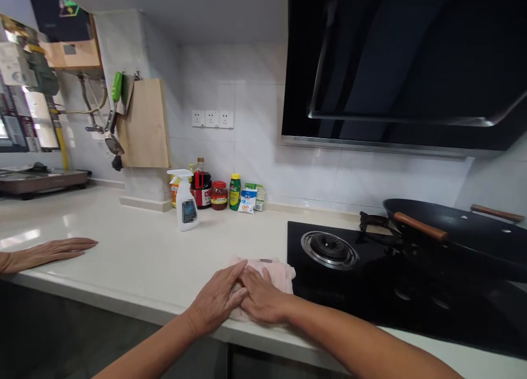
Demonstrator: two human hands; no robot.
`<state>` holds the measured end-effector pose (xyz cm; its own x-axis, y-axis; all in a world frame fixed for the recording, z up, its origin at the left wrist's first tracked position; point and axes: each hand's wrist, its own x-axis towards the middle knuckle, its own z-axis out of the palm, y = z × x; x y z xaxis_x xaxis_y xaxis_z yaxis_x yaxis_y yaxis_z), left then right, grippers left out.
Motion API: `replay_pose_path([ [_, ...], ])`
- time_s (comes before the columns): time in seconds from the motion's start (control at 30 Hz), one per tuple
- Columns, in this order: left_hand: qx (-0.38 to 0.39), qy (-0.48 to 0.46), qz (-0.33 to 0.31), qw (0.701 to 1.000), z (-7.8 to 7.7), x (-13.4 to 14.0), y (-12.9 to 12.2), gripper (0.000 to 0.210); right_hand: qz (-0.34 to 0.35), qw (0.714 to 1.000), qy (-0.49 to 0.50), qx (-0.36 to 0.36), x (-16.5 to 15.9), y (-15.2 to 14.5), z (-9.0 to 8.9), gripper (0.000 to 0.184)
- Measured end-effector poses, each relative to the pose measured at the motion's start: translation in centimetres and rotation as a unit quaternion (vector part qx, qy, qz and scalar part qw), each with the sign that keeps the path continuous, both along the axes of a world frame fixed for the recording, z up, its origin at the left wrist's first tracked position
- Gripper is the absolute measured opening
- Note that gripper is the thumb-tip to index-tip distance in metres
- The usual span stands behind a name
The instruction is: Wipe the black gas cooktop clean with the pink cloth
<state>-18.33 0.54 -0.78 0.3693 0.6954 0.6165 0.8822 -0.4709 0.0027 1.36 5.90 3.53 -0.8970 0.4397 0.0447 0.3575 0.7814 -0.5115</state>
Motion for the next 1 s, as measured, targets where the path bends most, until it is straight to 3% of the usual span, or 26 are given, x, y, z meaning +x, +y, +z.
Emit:
replay_pose_path([
  [0.17,0.006,0.025,-0.022,0.999,0.6,0.0,-0.2,0.052,0.009,0.994,0.099,0.045,5.5,-2.7,1.3,0.041],
  [0.27,-0.024,0.032,-0.006,0.999,2.1,1.3,-0.6,0.045,-0.051,0.986,0.12,0.099,11.3,-2.6,1.1,0.038],
  [0.43,-0.224,0.049,0.021,0.973,5.0,6.9,-1.0,0.058,-0.233,0.949,0.124,0.172,24.2,-0.6,-1.5,0.034],
  [0.57,-0.313,0.081,0.067,0.944,5.3,10.7,-0.6,0.078,-0.281,0.931,0.088,0.217,31.7,-0.2,-3.5,0.035],
  [0.63,-0.312,0.083,0.093,0.942,4.8,11.5,-0.1,0.08,-0.286,0.93,0.065,0.22,33.4,-0.4,-4.1,0.037],
  [0.8,-0.233,0.086,0.107,0.963,3.5,11.0,2.1,0.058,-0.279,0.94,-0.009,0.195,34.1,-0.9,-4.2,0.048],
  [1.0,-0.203,0.093,0.142,0.964,3.2,10.5,7.5,0.051,-0.267,0.955,-0.087,0.092,34.9,-2.9,-3.4,0.071],
])
